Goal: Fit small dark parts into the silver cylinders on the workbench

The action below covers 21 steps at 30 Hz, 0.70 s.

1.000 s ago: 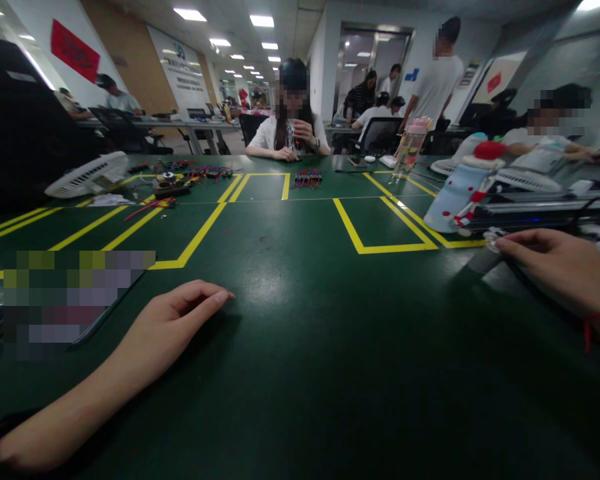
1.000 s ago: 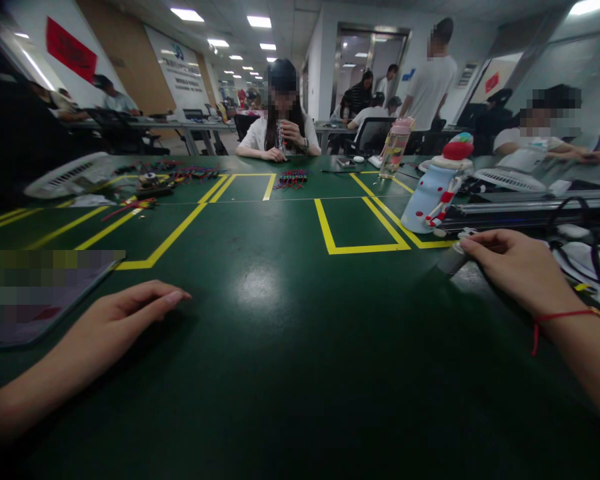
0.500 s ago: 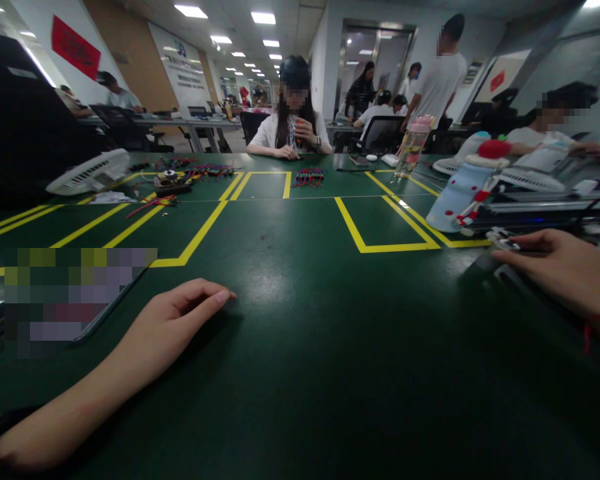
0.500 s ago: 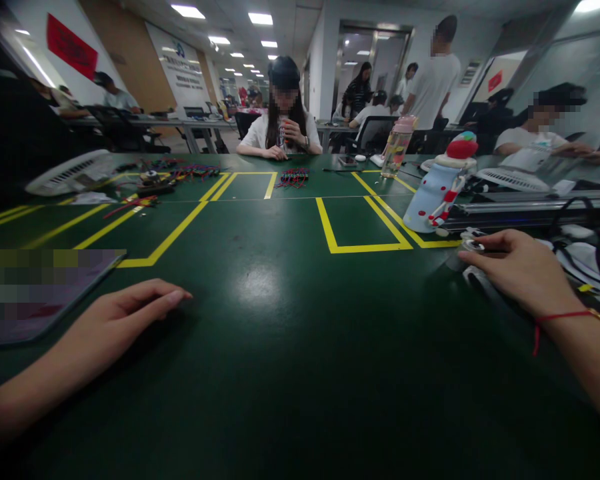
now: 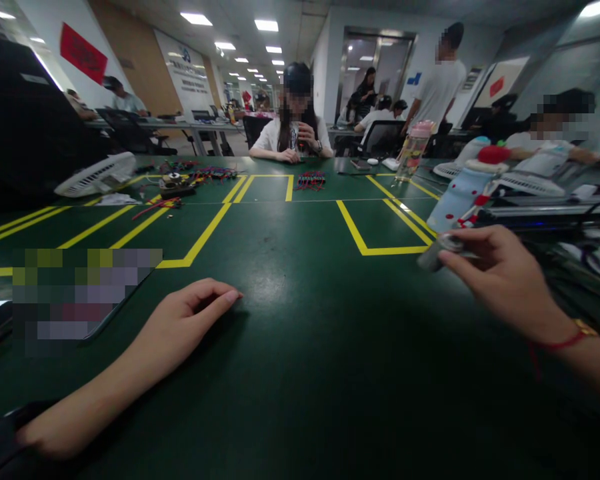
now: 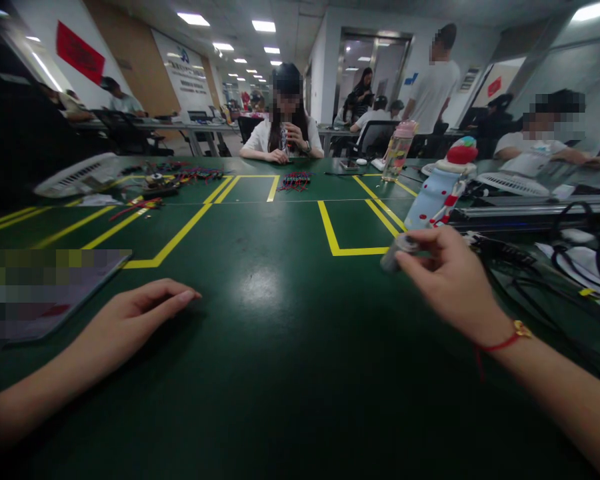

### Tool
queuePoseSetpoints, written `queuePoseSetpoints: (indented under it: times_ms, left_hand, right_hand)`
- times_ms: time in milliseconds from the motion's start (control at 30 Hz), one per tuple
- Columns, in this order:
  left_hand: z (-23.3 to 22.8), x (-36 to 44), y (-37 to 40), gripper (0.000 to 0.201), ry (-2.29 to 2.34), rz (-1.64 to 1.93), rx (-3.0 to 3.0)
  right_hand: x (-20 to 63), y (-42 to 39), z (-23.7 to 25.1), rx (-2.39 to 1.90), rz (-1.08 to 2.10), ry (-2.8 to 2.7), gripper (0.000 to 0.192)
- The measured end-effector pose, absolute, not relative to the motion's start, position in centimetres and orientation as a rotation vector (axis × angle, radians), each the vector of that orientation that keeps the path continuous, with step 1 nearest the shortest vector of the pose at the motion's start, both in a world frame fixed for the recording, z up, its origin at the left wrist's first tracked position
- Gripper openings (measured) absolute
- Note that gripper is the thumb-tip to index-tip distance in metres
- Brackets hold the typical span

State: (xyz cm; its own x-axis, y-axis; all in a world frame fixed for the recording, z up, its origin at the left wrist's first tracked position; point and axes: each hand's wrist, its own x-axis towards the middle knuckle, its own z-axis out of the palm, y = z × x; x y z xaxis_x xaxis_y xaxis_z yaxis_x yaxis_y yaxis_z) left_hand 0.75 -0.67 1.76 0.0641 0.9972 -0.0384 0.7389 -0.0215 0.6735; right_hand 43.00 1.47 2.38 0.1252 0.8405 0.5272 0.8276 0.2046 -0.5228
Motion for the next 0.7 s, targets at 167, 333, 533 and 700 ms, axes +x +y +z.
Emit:
queuePoseSetpoints:
  times_ms: [167, 333, 533, 700]
  left_hand:
    - [1.4, 0.3, -0.8, 0.035, 1.758, 0.619, 1.866]
    - [1.1, 0.4, -0.6, 0.035, 1.793, 0.637, 1.856]
    - [2.9, 6.1, -0.6, 0.029, 1.479, 0.768, 2.022]
    - [4.2, 11.1, -0.2, 0.016, 1.124, 0.784, 2.242]
  right_hand:
    - [33.3, -1.5, 1.1, -1.026, 0.486, -2.100, 0.028]
    - [31.0, -2.0, -0.4, -0.891, 0.569, -2.222, 0.033]
    - [31.3, -1.8, -1.2, -1.007, 0.747, -2.091, 0.060]
    - [31.1, -1.7, -1.2, -0.977, 0.798, -2.067, 0.057]
